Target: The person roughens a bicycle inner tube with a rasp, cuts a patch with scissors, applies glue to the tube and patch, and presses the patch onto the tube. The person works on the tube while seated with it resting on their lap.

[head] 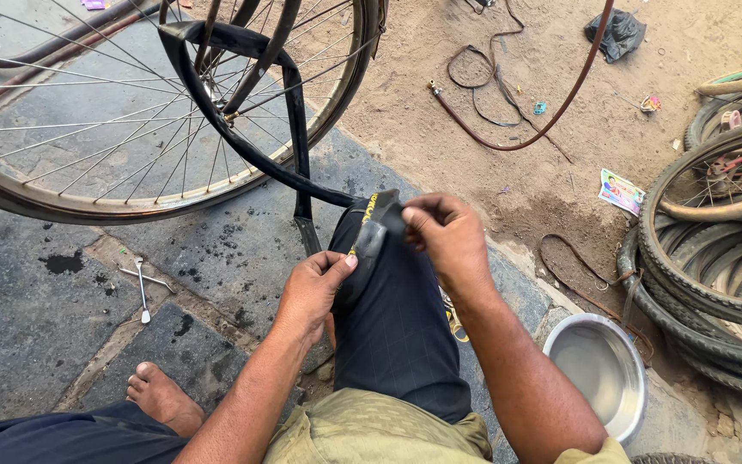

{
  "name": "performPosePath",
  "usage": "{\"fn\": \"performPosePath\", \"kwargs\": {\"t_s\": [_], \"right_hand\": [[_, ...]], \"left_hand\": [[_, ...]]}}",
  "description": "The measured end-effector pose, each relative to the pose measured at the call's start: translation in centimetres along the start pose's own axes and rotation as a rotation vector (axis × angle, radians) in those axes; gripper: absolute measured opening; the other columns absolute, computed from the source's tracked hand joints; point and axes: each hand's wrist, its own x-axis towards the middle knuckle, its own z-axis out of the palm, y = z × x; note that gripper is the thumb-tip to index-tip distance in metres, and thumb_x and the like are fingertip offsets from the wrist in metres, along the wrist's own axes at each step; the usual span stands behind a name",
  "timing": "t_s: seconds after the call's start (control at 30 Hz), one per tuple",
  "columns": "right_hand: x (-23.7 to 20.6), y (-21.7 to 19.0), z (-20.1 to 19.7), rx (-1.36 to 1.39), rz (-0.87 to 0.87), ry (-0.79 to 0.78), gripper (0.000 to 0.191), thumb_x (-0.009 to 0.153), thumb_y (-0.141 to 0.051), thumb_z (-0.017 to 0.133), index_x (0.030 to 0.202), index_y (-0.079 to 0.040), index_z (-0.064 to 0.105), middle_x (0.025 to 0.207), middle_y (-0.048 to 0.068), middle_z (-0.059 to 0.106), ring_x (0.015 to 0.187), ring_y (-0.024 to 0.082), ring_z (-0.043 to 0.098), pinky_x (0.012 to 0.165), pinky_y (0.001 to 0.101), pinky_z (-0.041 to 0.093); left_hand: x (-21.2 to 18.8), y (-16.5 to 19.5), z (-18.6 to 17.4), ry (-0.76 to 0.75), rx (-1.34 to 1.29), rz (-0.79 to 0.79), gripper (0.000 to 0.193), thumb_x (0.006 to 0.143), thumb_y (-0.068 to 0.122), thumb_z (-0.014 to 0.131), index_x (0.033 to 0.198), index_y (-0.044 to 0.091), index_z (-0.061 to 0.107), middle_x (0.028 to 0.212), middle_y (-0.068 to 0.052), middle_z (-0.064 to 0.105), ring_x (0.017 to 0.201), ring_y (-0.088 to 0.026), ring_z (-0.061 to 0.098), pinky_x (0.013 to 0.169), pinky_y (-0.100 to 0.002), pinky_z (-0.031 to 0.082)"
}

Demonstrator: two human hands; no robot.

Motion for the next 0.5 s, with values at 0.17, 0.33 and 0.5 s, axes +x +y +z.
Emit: {"fn": "performPosePath", "kwargs": {"t_s": [0.17,0.33,0.5], "right_hand": [[0.2,-0.2,0.5,-0.045,0.044,0.003,0.015,0.087,-0.008,0.075,0.101,-0.002,0.074,0.075,0.004,0.071,0.061,0.009,0.064,0.054,0.0231,0.051],[-0.5,0.1,1.9,-0.181,0.073,-0.087,0.014,0.087,-0.01,0.075,0.099,-0.002,0.076,0.075,0.003,0.073,0.063,0.007,0.064,0.057,0.0233,0.051],[-0.3,0.2,2.4,-0.217,0.082,-0.114,0.014,0.087,-0.009,0.074,0.098,-0.001,0.076,0.075,0.004,0.073,0.064,0.007,0.065,0.058,0.024,0.052]], "left_hand": [[-0.1,0.1,0.0,0.005,-0.006,-0.001,0.019,0.089,0.023,0.077,0.092,0.005,0.075,0.081,0.0,0.065,0.078,-0.01,0.054,0.074,-0.027,0.046],[-0.2,0.4,0.1,-0.008,-0.023,-0.009,0.019,0.089,0.023,0.076,0.094,0.004,0.074,0.083,-0.002,0.067,0.079,-0.01,0.058,0.077,-0.028,0.048],[-0.4,0.7,0.2,0.0,0.0,-0.025,0.02,0.089,0.023,0.075,0.095,0.004,0.074,0.084,-0.003,0.069,0.08,-0.01,0.06,0.078,-0.028,0.05]]}}
